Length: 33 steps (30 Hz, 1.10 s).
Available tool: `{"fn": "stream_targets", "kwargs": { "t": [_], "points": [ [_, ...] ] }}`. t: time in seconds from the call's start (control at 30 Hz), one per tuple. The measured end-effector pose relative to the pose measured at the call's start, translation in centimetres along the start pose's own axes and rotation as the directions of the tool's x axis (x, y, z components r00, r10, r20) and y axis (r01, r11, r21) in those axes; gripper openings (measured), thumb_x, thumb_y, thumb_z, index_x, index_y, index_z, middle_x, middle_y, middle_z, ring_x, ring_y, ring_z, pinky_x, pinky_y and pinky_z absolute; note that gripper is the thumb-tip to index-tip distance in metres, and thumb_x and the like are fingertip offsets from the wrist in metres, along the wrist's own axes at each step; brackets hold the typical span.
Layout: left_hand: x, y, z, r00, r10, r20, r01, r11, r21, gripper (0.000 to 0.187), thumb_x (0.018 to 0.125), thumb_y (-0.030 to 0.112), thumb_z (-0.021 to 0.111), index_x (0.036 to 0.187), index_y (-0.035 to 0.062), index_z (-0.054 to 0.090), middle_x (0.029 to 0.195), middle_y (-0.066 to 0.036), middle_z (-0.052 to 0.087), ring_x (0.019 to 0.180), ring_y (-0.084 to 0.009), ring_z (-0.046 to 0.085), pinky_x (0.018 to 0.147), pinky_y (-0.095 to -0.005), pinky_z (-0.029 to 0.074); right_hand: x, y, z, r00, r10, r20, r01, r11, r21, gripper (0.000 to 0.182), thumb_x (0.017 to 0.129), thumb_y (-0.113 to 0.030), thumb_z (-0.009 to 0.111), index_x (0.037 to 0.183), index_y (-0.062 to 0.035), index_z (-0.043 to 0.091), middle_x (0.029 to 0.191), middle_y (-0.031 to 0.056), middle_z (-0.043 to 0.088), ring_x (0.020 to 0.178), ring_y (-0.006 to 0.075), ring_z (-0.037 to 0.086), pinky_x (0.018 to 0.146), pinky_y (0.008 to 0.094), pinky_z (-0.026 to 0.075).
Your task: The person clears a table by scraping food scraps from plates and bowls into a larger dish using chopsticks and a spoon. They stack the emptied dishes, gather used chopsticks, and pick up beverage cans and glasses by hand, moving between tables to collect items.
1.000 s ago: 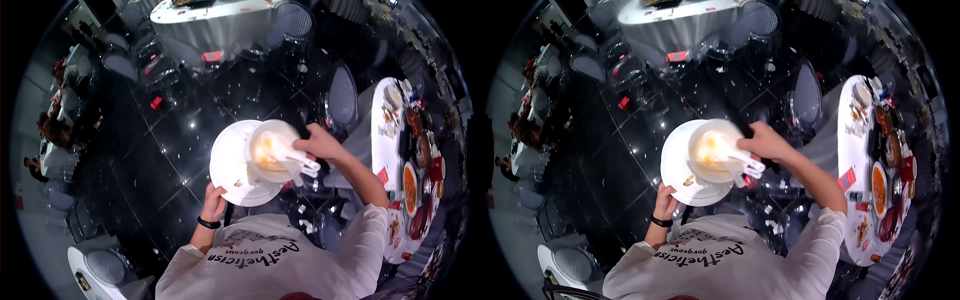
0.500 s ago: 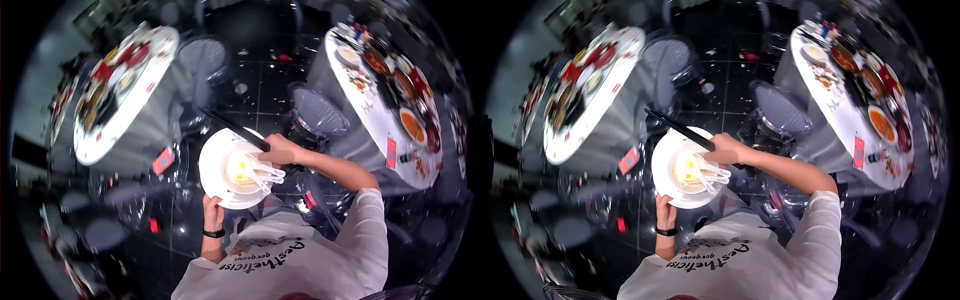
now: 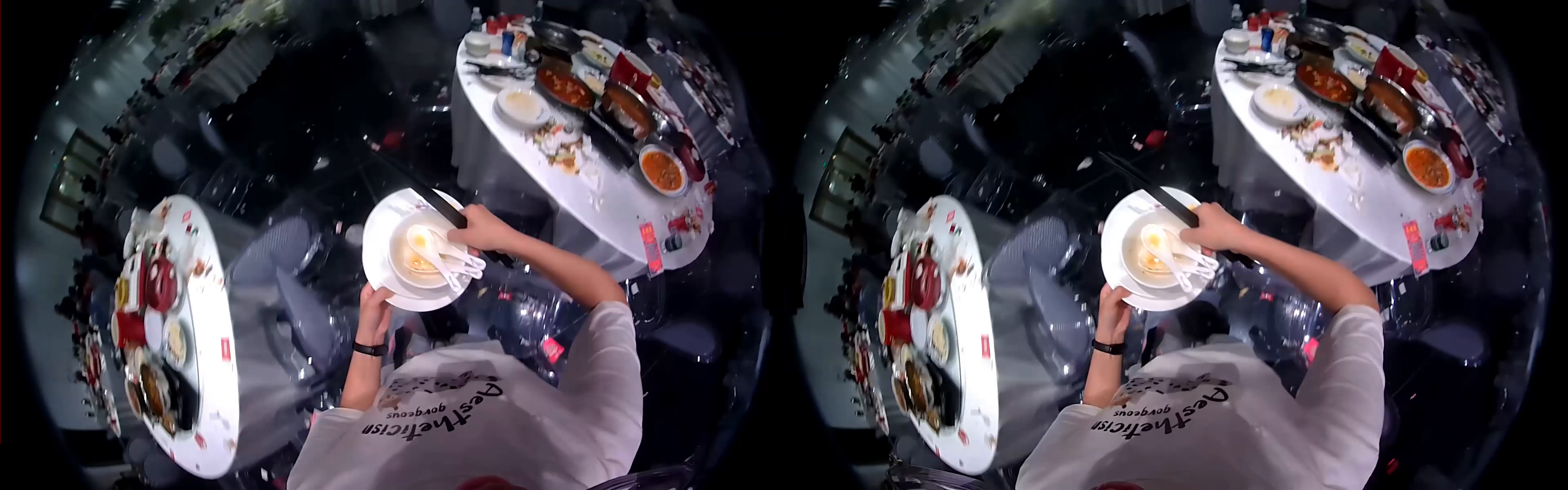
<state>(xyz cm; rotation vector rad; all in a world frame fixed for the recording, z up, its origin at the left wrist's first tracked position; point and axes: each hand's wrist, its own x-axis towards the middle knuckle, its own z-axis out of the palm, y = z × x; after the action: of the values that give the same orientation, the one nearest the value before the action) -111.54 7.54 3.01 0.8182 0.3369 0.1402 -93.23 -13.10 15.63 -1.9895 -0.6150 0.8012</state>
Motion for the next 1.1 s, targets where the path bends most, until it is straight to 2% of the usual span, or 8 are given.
{"fn": "stream_targets", "kwargs": {
  "t": [0.2, 0.43, 0.5, 0.67, 0.8, 0.9, 1.03, 1.1],
  "points": [
    [26.1, 1.7, 1.4, 0.915, -0.283, 0.286, 0.249, 0.957, 0.149, 0.042, 0.079, -0.001, 0.053, 0.121, -0.0043, 0.051, 0.113, -0.012, 0.062, 0.103, -0.0208, 0.061, 0.09, -0.0335, 0.049, 11.5, 1.8, -9.0, 0.927, 0.209, -0.312, -0.139, 0.962, 0.233, 0.027, 0.074, -0.018, 0.064, 0.079, 0.0086, 0.059, 0.053, 0.0059, 0.056, 0.039, 0.0105, 0.051, 0.038, 0.0252, 0.04],
    [50.7, 0.2, 13.3, 0.613, -0.609, 0.503, 0.42, 0.791, 0.446, 0.042, 0.082, 0.004, 0.055, 0.123, -0.0006, 0.049, 0.115, -0.01, 0.061, 0.104, -0.0206, 0.061, 0.09, -0.0358, 0.05, 20.4, 10.1, -20.8, 0.669, 0.441, -0.599, -0.153, 0.869, 0.47, 0.023, 0.076, -0.018, 0.065, 0.077, 0.005, 0.06, 0.052, 0.0049, 0.055, 0.039, 0.0114, 0.05, 0.037, 0.0259, 0.038],
    [56.6, -1.6, 17.6, 0.528, -0.663, 0.531, 0.418, 0.747, 0.516, 0.042, 0.083, 0.006, 0.056, 0.124, 0.0005, 0.049, 0.115, -0.009, 0.061, 0.104, -0.0198, 0.061, 0.089, -0.0359, 0.05, 22.0, 13.0, -24.4, 0.565, 0.48, -0.671, -0.147, 0.859, 0.491, 0.023, 0.076, -0.018, 0.065, 0.07, 0.0028, 0.057, 0.051, 0.0046, 0.053, 0.038, 0.0117, 0.048, 0.036, 0.0274, 0.037],
    [68.9, -7.2, 27.8, 0.386, -0.762, 0.52, 0.354, 0.643, 0.679, 0.051, 0.081, 0.005, 0.055, 0.131, 0.0051, 0.043, 0.116, -0.008, 0.059, 0.102, -0.019, 0.06, 0.086, -0.0366, 0.05, 25.4, 19.5, -33.5, 0.365, 0.583, -0.726, -0.14, 0.805, 0.577, 0.024, 0.076, -0.016, 0.063, 0.064, 0.0016, 0.053, 0.048, 0.0041, 0.05, 0.035, 0.0121, 0.045, 0.035, 0.0282, 0.036],
    [77.4, -12.8, 33.3, 0.249, -0.836, 0.489, 0.29, 0.546, 0.786, 0.056, 0.08, 0.0, 0.054, 0.133, 0.004, 0.038, 0.126, -0.011, 0.051, 0.108, -0.0223, 0.057, 0.082, -0.0372, 0.053, 27.7, 24.9, -38.5, 0.292, 0.664, -0.688, -0.127, 0.74, 0.66, 0.019, 0.077, -0.016, 0.065, 0.07, -0.0004, 0.055, 0.05, 0.002, 0.05, 0.037, 0.0101, 0.045, 0.035, 0.0252, 0.035],
    [81.8, -16.3, 35.8, 0.16, -0.881, 0.446, 0.364, 0.473, 0.803, 0.055, 0.08, -0.002, 0.053, 0.133, 0.0034, 0.038, 0.127, -0.012, 0.05, 0.111, -0.0231, 0.056, 0.083, -0.0369, 0.054, 28.9, 27.7, -40.3, 0.235, 0.739, -0.631, -0.087, 0.662, 0.744, 0.02, 0.077, -0.017, 0.066, 0.07, -0.0009, 0.056, 0.05, 0.002, 0.05, 0.037, 0.0103, 0.045, 0.035, 0.0252, 0.035],
    [85.0, -18.4, 38.8, 0.101, -0.908, 0.408, 0.276, 0.419, 0.865, 0.055, 0.081, -0.001, 0.055, 0.134, 0.0032, 0.039, 0.121, -0.009, 0.055, 0.112, -0.0212, 0.056, 0.085, -0.0356, 0.053, 30.1, 29.3, -41.9, 0.166, 0.789, -0.591, -0.036, 0.604, 0.796, 0.018, 0.078, -0.015, 0.065, 0.071, -0.0006, 0.056, 0.048, 0.0022, 0.049, 0.035, 0.0102, 0.044, 0.034, 0.0252, 0.033],
    [87.3, -22.0, 38.5, 0.231, -0.797, 0.558, -0.259, 0.503, 0.825, 0.043, 0.075, 0.008, 0.062, 0.117, 0.0013, 0.053, 0.105, -0.015, 0.061, 0.098, -0.0284, 0.061, 0.08, -0.0379, 0.051, 30.6, 29.8, -42.3, 0.138, 0.801, -0.582, -0.025, 0.59, 0.807, 0.022, 0.076, -0.017, 0.066, 0.069, 0.0019, 0.057, 0.049, 0.0047, 0.052, 0.037, 0.0118, 0.048, 0.036, 0.0259, 0.038]
  ]
}}
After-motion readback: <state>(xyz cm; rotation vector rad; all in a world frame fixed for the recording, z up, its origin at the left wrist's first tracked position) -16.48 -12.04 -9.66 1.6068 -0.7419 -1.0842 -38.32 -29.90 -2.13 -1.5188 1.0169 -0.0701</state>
